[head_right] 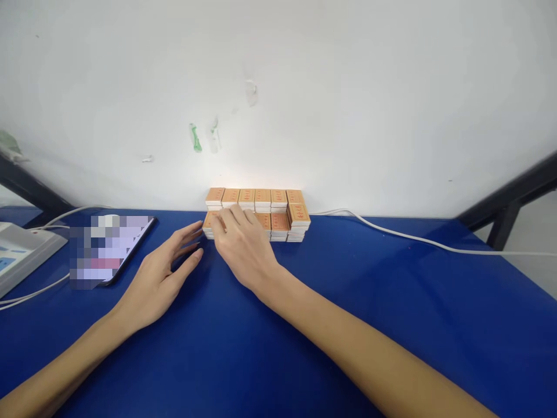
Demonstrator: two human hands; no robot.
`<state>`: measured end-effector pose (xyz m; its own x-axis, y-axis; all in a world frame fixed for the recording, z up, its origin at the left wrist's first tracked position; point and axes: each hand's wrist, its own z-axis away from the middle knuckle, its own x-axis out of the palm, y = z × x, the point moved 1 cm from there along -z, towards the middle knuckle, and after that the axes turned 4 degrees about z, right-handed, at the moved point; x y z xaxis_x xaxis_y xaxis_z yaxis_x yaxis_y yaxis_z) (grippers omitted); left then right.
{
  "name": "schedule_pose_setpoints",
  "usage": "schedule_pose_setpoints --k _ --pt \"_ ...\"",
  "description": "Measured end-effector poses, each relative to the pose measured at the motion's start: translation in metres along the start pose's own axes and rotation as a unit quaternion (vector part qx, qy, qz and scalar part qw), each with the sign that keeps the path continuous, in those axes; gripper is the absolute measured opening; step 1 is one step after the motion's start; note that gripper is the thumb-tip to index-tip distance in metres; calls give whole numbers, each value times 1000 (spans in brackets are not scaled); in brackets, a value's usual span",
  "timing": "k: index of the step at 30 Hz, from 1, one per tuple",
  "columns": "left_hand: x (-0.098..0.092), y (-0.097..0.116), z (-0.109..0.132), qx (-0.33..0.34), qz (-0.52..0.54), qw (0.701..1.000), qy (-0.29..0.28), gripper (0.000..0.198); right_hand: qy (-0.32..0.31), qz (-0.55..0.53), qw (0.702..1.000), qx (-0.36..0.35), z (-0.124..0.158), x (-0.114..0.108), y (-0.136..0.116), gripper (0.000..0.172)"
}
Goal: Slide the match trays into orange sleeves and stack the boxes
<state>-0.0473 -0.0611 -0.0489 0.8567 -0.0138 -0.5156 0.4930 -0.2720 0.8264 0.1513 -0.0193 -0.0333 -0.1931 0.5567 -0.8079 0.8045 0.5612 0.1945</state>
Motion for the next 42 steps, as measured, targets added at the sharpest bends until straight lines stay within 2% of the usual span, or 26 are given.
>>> schedule_pose_setpoints --k 7,12,16,18,21,23,25,26,27,29,31,32,34,36,38,39,42 --pt "-1 0 0 -6 13 1000 -3 67 23 14 999 -39 -5 8 -7 41" --pt "-2 -1 1 -11 22 1000 -4 71 39 14 998 -55 -3 9 -9 38" --pt "-1 -2 1 -15 33 999 11 72 78 11 994 -70 -2 11 -10 32" --pt "0 -2 1 -11 41 999 30 68 109 8 990 -84 -2 14 -11 31" --pt "-2 3 3 5 51 993 105 55 162 -4 980 -112 0 13 -12 28" --pt "-8 10 4 27 58 985 159 47 196 -19 972 -129 6 4 -12 24" --pt "-16 20 5 54 66 981 174 43 223 -41 964 -140 17 -13 -9 23" --pt "-20 24 6 65 77 983 154 42 229 -56 961 -141 25 -23 -6 24" --pt "-23 29 6 73 99 986 109 42 228 -80 960 -140 34 -35 -2 25" --pt "-25 37 8 69 177 981 -29 46 193 -200 953 -119 56 -58 7 26" --pt "-21 44 14 39 264 949 -170 54 163 -261 946 -99 79 -78 13 31" --pt "-17 48 17 22 294 931 -215 58 143 -279 946 -86 90 -86 15 36" --pt "-9 55 23 0 320 914 -248 56 122 -311 940 -71 108 -98 16 37" --pt "0 61 28 3 316 922 -225 49 110 -365 923 -53 118 -104 16 33" --pt "6 64 31 9 303 933 -194 50 61 -463 884 12 121 -103 17 33" --pt "8 63 31 6 299 936 -183 54 23 -520 852 64 121 -101 18 36" --pt "13 59 29 -21 308 935 -177 54 -87 -656 724 196 121 -92 23 43"
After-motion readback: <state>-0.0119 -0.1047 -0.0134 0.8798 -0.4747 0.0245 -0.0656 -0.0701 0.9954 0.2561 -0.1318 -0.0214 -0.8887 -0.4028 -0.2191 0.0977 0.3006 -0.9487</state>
